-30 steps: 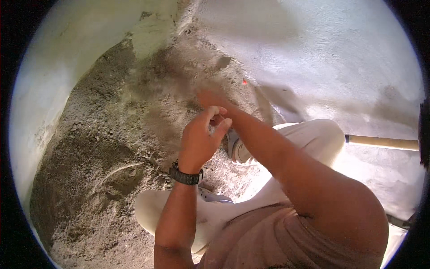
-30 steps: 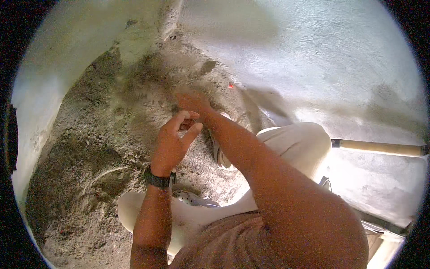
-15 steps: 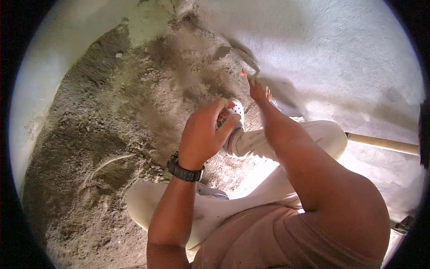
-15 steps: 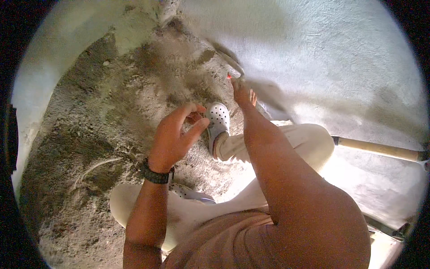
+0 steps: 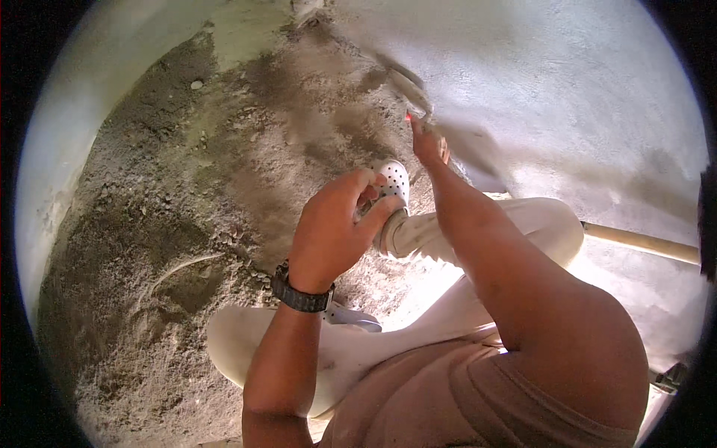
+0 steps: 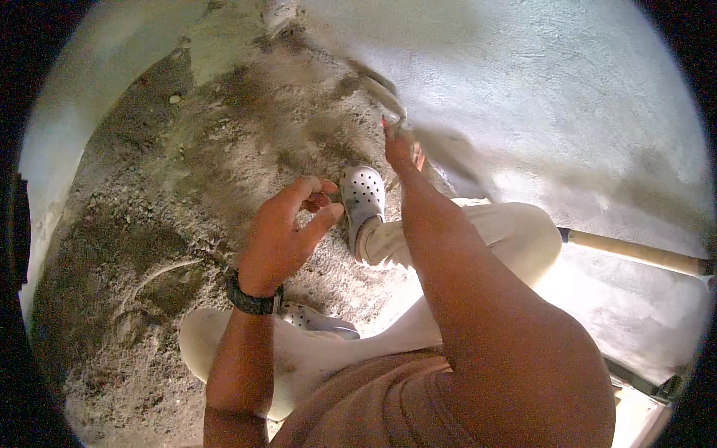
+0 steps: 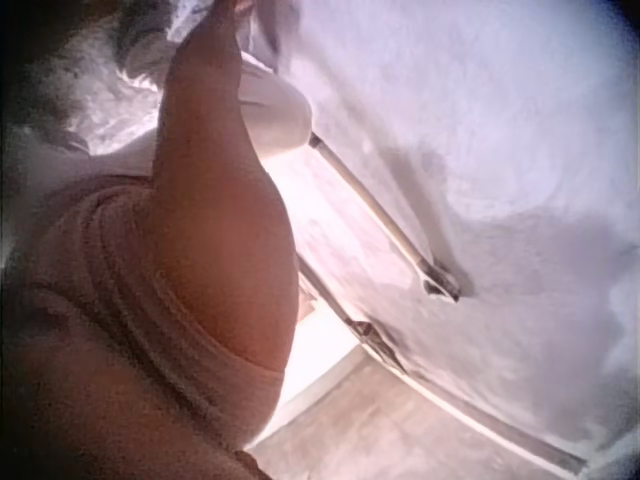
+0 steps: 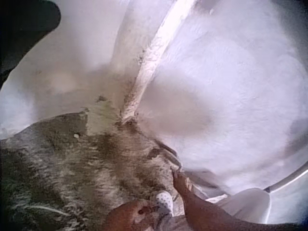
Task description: The person is mixing mortar and applying it to a wall or floor using a shovel and trowel.
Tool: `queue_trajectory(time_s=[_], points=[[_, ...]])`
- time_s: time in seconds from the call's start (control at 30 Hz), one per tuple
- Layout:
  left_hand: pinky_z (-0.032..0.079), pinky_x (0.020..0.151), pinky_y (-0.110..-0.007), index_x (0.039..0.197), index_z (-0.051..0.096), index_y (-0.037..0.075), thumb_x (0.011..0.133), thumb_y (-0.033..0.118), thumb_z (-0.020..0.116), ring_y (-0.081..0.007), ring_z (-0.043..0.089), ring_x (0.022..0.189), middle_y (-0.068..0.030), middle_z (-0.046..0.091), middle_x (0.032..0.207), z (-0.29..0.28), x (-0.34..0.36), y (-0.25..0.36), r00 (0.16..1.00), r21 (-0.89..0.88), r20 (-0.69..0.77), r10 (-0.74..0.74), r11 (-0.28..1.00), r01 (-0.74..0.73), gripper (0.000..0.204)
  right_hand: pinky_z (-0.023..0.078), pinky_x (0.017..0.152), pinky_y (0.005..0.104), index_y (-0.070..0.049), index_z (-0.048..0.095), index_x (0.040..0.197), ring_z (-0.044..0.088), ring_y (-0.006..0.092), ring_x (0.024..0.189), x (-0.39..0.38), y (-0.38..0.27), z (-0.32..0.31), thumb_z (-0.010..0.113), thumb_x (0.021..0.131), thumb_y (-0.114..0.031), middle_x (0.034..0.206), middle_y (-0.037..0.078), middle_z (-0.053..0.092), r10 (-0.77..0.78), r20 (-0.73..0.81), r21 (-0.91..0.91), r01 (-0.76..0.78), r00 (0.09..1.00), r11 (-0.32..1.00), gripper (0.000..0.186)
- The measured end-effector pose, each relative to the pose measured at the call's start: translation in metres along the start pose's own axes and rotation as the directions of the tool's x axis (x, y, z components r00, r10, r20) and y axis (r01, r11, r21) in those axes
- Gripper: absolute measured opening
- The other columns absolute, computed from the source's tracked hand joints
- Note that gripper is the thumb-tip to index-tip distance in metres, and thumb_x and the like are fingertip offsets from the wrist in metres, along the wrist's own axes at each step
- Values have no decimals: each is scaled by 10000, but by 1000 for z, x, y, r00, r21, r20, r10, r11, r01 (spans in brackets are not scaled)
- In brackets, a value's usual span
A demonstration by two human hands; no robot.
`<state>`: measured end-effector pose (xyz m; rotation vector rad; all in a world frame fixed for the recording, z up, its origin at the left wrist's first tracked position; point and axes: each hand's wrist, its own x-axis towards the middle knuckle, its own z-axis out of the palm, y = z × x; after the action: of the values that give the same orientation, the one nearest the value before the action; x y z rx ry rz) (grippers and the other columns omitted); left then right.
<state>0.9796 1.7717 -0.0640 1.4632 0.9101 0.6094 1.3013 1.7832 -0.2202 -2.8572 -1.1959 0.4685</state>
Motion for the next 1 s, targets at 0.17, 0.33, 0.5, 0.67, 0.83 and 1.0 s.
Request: queue_trajectory(time_s=[0.17,0.33,0.5,0.67,0.83,1.0], points=[[507,791,-350,1073,637,26,859,212,687,-237,659,850,-122,675,901,-4,-8,6,1000,15,-29,-7,1000,7,288,454,952,517,-137,639,1210,589,414,1131,13,8,6,328,936,-675,1211,220,624,-49,-12,-162,46,999,986,679],[508,801,-354,1088,635,37,858,199,692,-245,666,866,-130,680,926,-6,-16,9,998,57,-49,49,997,-46,287,487,892,505,-81,512,1321,631,351,1044,16,1,55,438,979,-398,1128,211,649,-261,135,-282,289,956,915,472],[506,804,-357,1099,633,47,862,198,688,-247,669,877,-130,683,925,-9,-21,5,999,51,-44,14,999,-12,286,499,869,505,0,560,1236,612,449,1027,-62,-96,59,458,967,-474,1130,280,621,-213,366,-65,253,906,965,555],[508,740,-396,1061,634,24,860,248,681,-317,655,838,-168,666,918,-11,-13,12,994,-12,-83,69,997,-71,304,491,892,511,-35,495,1336,606,430,1068,-56,-121,17,461,956,-504,1195,253,611,-401,431,-101,485,808,868,604],[503,807,-356,1078,633,33,863,242,688,-270,666,874,-137,684,942,-10,-24,11,993,66,-92,68,996,-62,306,460,963,498,-127,506,1375,563,408,1181,8,-63,-16,466,956,-468,1248,260,591,-138,57,-166,146,989,975,542],[508,807,-364,1078,630,28,862,251,686,-274,671,905,-154,682,979,-12,-22,16,994,70,-65,92,994,-87,315,401,1012,517,-78,558,1325,536,443,1193,55,36,28,433,961,-532,1279,317,545,-282,-4,-224,274,960,935,595]])
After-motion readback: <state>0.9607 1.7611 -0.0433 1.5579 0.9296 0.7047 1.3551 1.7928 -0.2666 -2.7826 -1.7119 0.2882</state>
